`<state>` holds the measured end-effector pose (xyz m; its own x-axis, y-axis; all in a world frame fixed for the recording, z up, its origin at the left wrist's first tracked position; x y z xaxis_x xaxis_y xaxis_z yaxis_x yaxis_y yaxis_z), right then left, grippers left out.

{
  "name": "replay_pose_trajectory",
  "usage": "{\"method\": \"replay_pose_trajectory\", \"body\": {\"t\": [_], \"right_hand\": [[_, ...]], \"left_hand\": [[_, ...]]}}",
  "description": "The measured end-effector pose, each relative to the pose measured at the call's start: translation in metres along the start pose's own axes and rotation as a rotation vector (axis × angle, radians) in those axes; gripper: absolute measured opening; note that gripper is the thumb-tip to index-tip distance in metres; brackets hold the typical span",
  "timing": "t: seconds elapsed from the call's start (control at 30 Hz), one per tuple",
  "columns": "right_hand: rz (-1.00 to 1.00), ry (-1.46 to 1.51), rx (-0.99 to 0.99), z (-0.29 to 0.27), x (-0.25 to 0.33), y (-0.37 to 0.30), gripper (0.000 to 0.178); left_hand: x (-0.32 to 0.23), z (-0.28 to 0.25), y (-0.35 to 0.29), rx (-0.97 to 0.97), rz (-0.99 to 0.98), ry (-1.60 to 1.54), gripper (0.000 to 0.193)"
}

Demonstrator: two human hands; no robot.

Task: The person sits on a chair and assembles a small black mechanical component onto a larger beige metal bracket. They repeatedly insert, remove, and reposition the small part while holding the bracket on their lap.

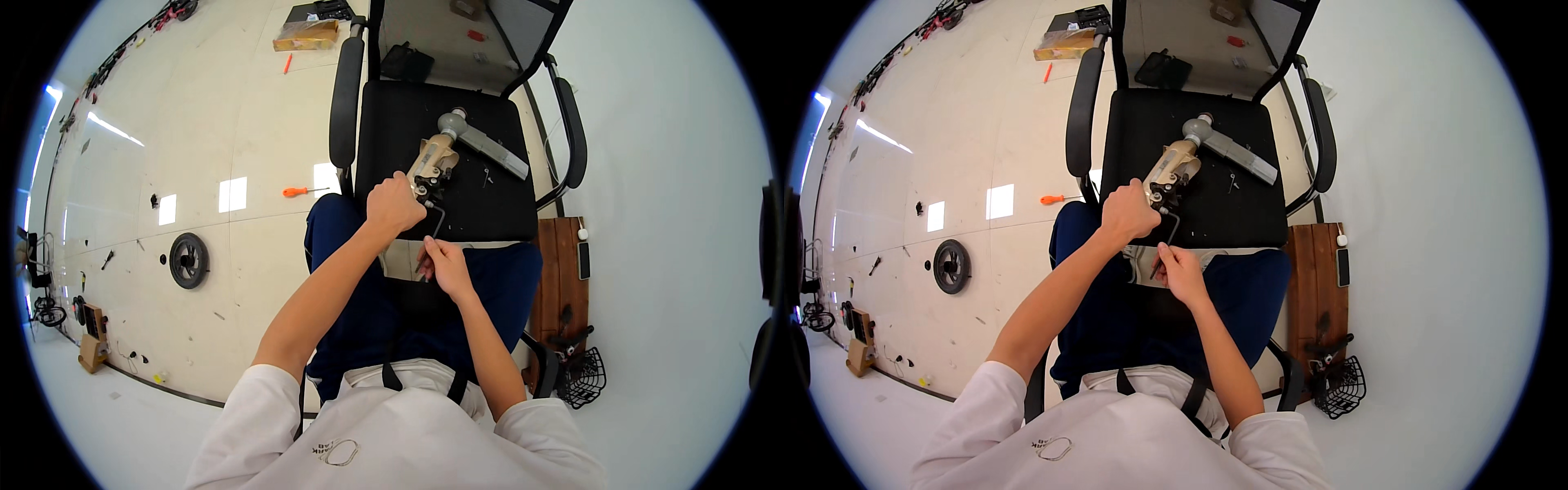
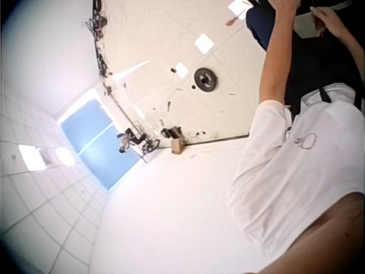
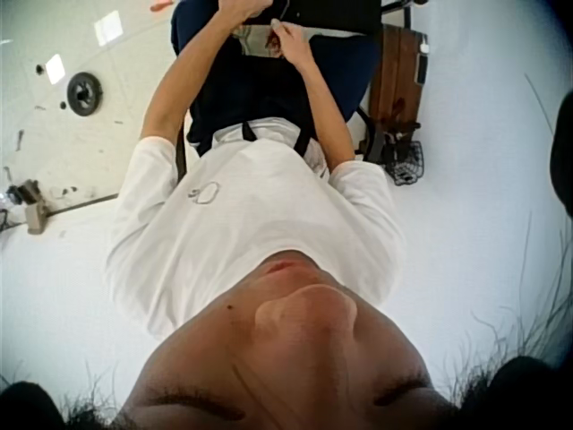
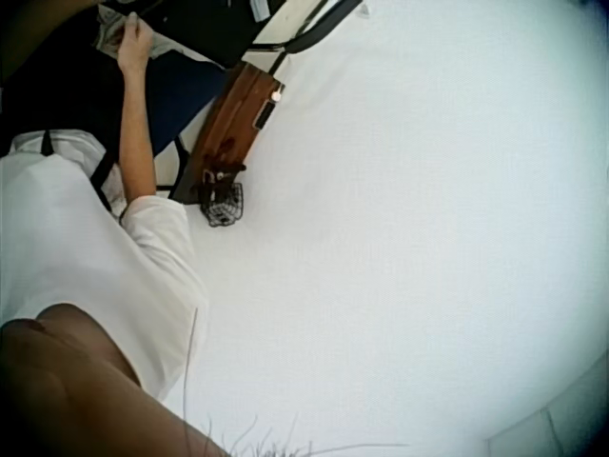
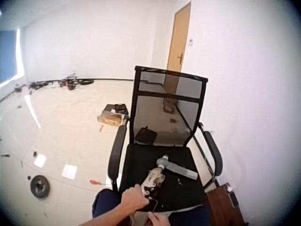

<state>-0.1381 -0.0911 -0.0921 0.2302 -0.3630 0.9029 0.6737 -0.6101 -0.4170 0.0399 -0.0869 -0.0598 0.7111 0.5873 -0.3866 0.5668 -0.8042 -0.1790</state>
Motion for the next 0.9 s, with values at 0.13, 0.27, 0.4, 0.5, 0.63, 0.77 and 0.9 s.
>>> {"method": "replay_pose_trajectory", "body": {"t": [0.13, 0.27, 0.4, 0.5, 0.63, 0.77, 0.9], "right_hand": [[0.112, 0.406, -0.062, 0.004, -0.033, 0.016, 0.048], [0.153, 0.425, -0.115, 0.01, -0.038, 0.002, 0.046], [0.055, 0.284, -0.054, 0.009, -0.036, -0.007, 0.027], [-0.089, 0.337, -0.169, 0.021, -0.037, -0.025, 0.05], [-0.387, -0.132, -0.165, 0.034, -0.032, -0.047, 0.075], [-0.704, -0.645, -0.048, 0.022, -0.034, -0.036, 0.041], [-1.017, -1.122, 0.115, 0.007, 0.006, -0.011, 0.011]], "left_hand": [[0.009, 0.024, -0.01, -0.036, 0.012, 0.01, 0.038], [-0.008, 0.023, -0.012, -0.162, 0.198, 0.202, 0.068], [-0.032, 0.014, -0.005, -0.097, 0.335, 0.372, 0.106], [-0.029, 0.019, 0.001, 0.07, 0.314, 0.279, 0.113], [-0.014, 0.024, 0.003, 0.075, 0.327, 0.154, 0.111], [-0.003, 0.019, 0.011, 0.119, 0.338, 0.091, 0.109], [0.004, 0.019, 0.015, 0.123, 0.327, 0.068, 0.108]]}}
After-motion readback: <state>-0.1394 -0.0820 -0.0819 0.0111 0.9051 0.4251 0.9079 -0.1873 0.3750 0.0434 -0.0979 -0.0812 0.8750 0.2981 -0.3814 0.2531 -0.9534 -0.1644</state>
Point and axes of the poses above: each hand's wrist, its own y-axis towards the middle knuckle, its own z-axis out of the palm, x = y × z, the point moved 3 cm from there along y, towards the middle knuckle, and after that the axes turned 11 degrees about y, right-handed, at the moved point
